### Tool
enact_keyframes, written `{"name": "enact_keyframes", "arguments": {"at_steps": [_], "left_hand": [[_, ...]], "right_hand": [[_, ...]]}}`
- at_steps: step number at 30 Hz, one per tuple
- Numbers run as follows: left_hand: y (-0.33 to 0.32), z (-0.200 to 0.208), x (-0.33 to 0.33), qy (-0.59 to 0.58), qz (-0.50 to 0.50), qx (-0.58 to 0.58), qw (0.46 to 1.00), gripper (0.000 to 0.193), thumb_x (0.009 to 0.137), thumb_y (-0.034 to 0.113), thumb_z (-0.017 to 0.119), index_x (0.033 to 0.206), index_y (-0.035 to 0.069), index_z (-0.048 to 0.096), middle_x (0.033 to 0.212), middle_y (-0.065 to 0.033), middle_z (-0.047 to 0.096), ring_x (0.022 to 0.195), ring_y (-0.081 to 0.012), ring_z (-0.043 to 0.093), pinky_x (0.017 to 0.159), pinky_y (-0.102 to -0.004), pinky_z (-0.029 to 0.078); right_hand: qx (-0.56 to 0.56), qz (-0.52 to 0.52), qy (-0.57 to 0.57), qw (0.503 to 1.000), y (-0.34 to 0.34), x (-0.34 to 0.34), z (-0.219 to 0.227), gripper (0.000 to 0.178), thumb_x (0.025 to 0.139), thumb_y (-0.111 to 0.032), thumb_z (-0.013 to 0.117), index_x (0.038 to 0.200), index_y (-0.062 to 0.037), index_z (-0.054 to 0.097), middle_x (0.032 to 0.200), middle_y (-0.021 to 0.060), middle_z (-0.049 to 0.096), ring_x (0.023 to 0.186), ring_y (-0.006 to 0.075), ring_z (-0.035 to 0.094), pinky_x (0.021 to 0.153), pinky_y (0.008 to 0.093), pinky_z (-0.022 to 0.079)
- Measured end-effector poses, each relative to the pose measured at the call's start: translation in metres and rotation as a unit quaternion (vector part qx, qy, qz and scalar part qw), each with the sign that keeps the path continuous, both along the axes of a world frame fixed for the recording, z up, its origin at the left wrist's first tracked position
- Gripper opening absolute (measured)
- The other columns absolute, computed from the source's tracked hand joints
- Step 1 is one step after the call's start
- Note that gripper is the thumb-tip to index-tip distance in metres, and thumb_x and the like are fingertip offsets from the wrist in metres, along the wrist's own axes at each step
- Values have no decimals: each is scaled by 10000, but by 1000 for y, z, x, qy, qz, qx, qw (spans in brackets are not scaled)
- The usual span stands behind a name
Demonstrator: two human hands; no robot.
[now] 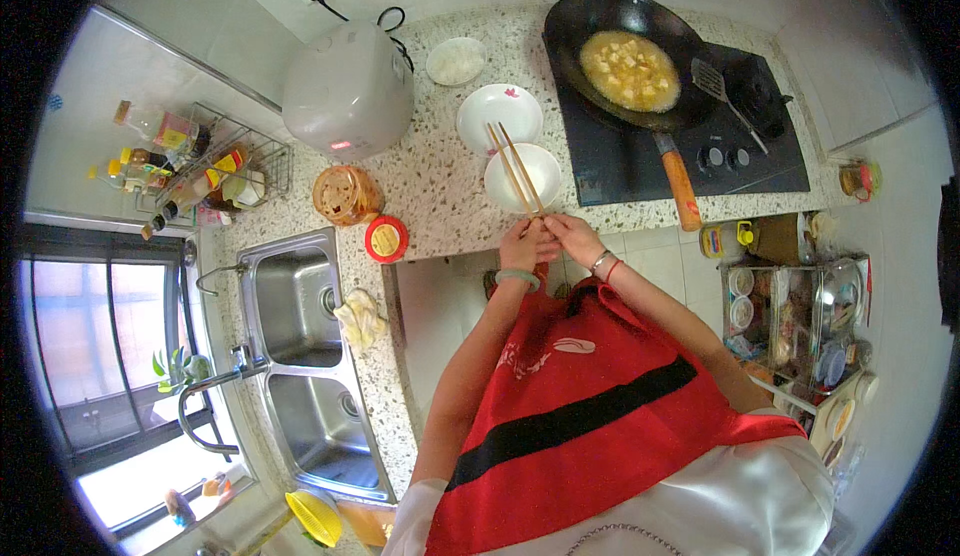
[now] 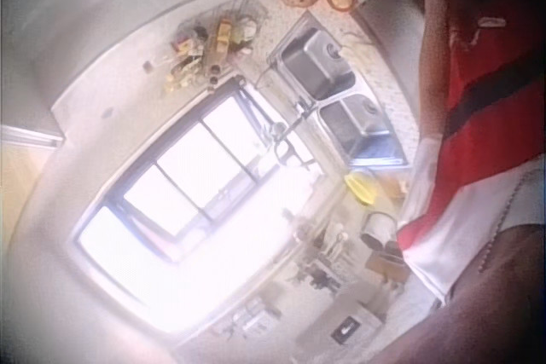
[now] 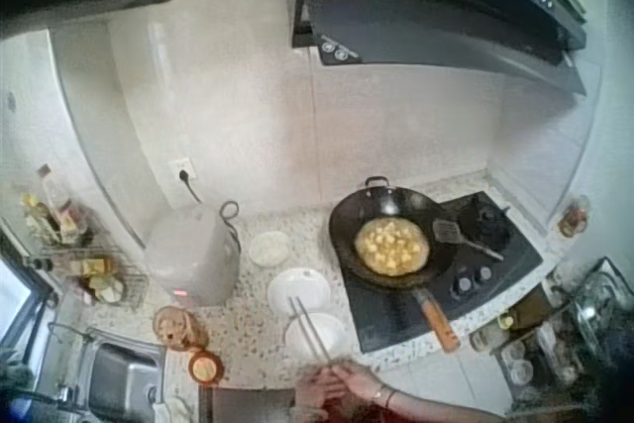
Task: The person washes translucent food items in a yellow colander under running water at the sink. They then move to the stove, where they stir a wok containing frying food with a spatula. The person uses chopsticks to transfer some of the fried food from the wok into a white bowl and adds a liquid ingredient from a small bowl into the wok.
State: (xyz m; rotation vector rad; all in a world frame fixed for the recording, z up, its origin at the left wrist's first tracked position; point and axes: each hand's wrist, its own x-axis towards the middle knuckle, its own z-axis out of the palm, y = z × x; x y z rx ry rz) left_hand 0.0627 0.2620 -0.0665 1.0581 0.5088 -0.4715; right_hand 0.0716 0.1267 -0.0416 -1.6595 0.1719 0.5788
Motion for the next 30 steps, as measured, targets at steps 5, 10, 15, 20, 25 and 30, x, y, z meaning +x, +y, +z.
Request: {"name": "enact_keyframes", "arguments": {"at_steps": [5, 10, 15, 20, 25, 30], "left_hand": [[-11, 11, 2, 13, 31, 24, 999, 307, 937, 193, 601, 1160, -17, 587, 858, -121, 664, 626, -213, 663, 521, -337, 582], [-12, 24, -8, 16, 48, 9, 999, 306, 931, 165, 607, 1174, -19, 580, 957, -115, 671, 754, -205, 679, 614, -318, 597], [-6, 53, -22, 30, 22, -78, 996, 330, 922, 157, 623, 1198, -15, 564, 1007, -120, 659, 847, -223, 674, 704, -316, 591], [4, 77, -35, 48, 2, -67, 997, 343, 928, 173, 618, 1197, -31, 556, 1022, -153, 644, 884, -258, 675, 763, -335, 586], [5, 94, -47, 65, -45, -128, 989, 367, 929, 190, 617, 1204, -38, 531, 1031, -158, 630, 908, -276, 675, 781, -348, 585], [9, 96, -47, 74, -52, -139, 986, 346, 934, 210, 611, 1168, -35, 536, 1021, -163, 640, 906, -282, 681, 768, -345, 588]], "right_hand": [[-161, 53, -179, 969, -11, -4, -22, 340, 939, -224, 525, 1247, -87, 566, 1004, 181, 669, 833, 335, 662, 720, 408, 525], [-267, 108, -216, 933, -9, -10, 8, 352, 934, -194, 483, 1270, -100, 534, 968, 206, 652, 888, 376, 623, 764, 464, 500], [-268, 157, -325, 893, -20, -22, 49, 382, 951, -195, 438, 1283, -18, 502, 1112, 202, 623, 999, 365, 602, 843, 428, 501], [-209, 148, -385, 887, -31, -21, 71, 393, 892, -75, 509, 1284, -61, 522, 1289, 175, 530, 1113, 330, 565, 911, 384, 488], [-203, 199, -471, 835, -27, -5, 75, 464, 772, 1, 631, 1216, -131, 605, 1234, 111, 500, 1028, 300, 566, 875, 365, 485], [-224, 223, -500, 806, -27, -1, 51, 371, 794, -81, 607, 1161, -129, 626, 1126, 102, 528, 999, 287, 575, 845, 358, 494]]}}
